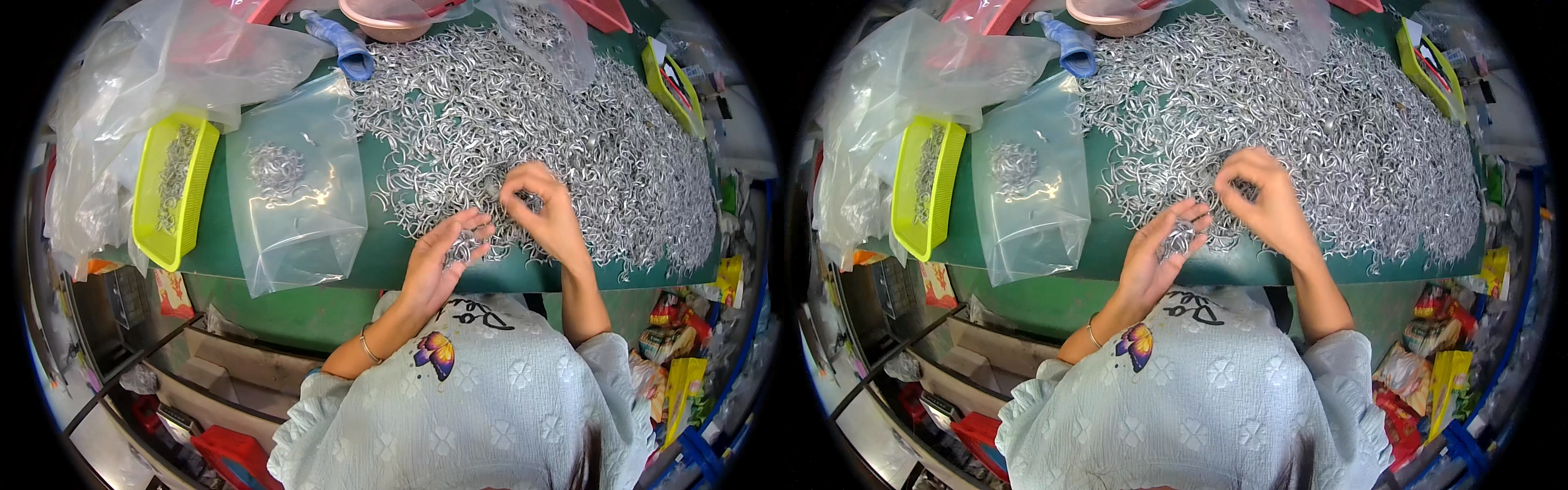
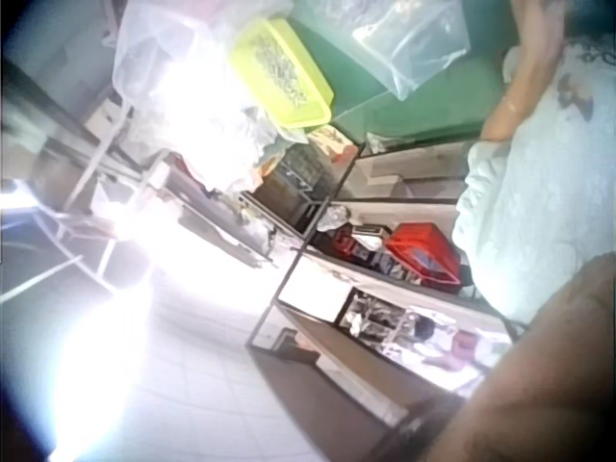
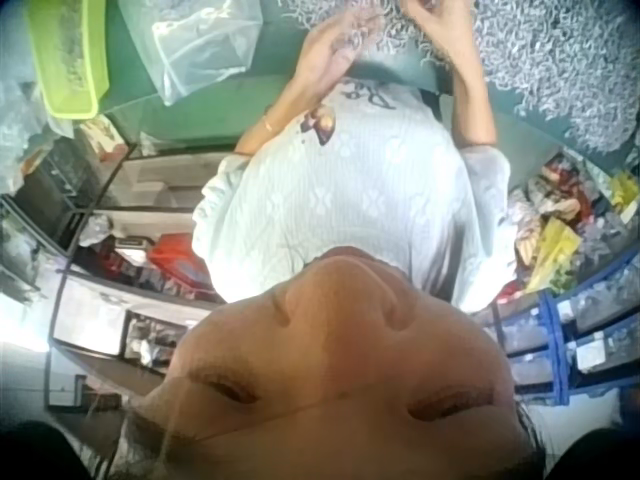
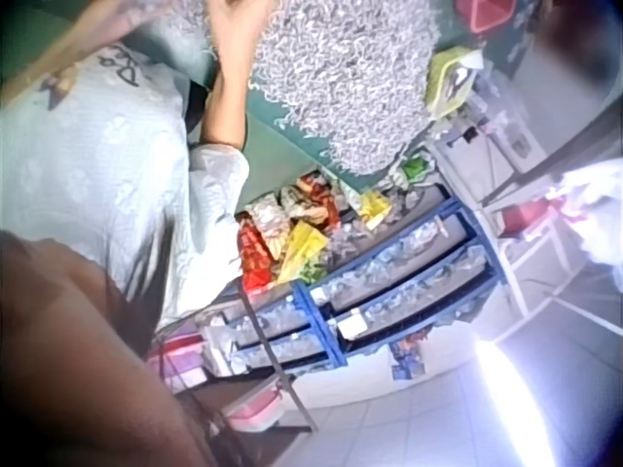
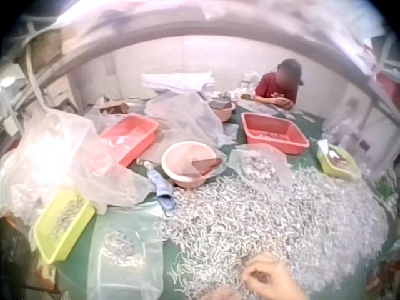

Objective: The person sorts a large pile of small, silver, curved metal pieces on a green table. They pick up individual pieces from the pile with their right hand and transfer them to their left hand, occasionally moving the pile to access more items.

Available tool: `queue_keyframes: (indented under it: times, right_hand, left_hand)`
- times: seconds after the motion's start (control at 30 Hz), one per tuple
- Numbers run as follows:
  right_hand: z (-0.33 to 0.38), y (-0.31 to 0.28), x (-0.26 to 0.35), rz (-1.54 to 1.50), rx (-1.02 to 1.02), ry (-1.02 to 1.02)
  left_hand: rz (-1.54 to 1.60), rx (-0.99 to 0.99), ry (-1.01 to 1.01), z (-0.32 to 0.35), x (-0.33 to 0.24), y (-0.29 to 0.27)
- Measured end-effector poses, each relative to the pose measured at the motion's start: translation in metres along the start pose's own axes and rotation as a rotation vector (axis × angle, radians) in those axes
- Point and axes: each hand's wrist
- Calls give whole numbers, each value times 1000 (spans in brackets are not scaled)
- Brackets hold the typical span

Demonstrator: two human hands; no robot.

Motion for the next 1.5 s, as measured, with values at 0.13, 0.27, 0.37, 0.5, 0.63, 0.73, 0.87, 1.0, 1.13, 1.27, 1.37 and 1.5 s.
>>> queue_keyframes:
  times: [0.13,0.27,0.37,0.5,0.63,0.73,0.87,1.0,1.13,1.27,1.37,1.5]
  right_hand:
    - [7,-4,9,-51,124,37]
    - [-18,6,-6,172,-205,-19]
    - [-22,10,-19,348,-251,-105]
    - [-20,-5,-34,340,-389,21]
    - [-13,-3,-21,234,-267,-9]
    - [-15,7,-22,352,-287,-71]
    - [-15,19,-23,463,-311,-53]
    - [-9,8,-25,385,-342,-27]
    - [8,-16,-20,381,-74,73]
    - [-4,-9,-19,294,-255,62]
    - [-20,10,-22,383,-296,28]
    - [-24,13,-22,458,-279,29]
  left_hand:
    - [27,51,22,-4,8,-5]
    - [20,199,-18,-8,15,-24]
    - [1,185,-60,-5,10,-20]
    - [-18,142,-86,-4,8,-20]
    - [-11,175,-128,-2,10,-20]
    - [-1,194,-145,-2,11,-20]
    - [-27,174,-144,-1,11,-18]
    - [-57,113,-160,1,8,-14]
    - [-52,115,-163,1,9,-15]
    - [-39,162,-170,0,12,-13]
    - [-32,192,-175,-1,13,-12]
    - [-27,185,-160,-2,15,-12]
Point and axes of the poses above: each hand's wrist, its own z-axis away from the middle knuckle, its own y-axis out of the palm, x = y × z, and after that the axes turned 13 degrees about y, right-handed
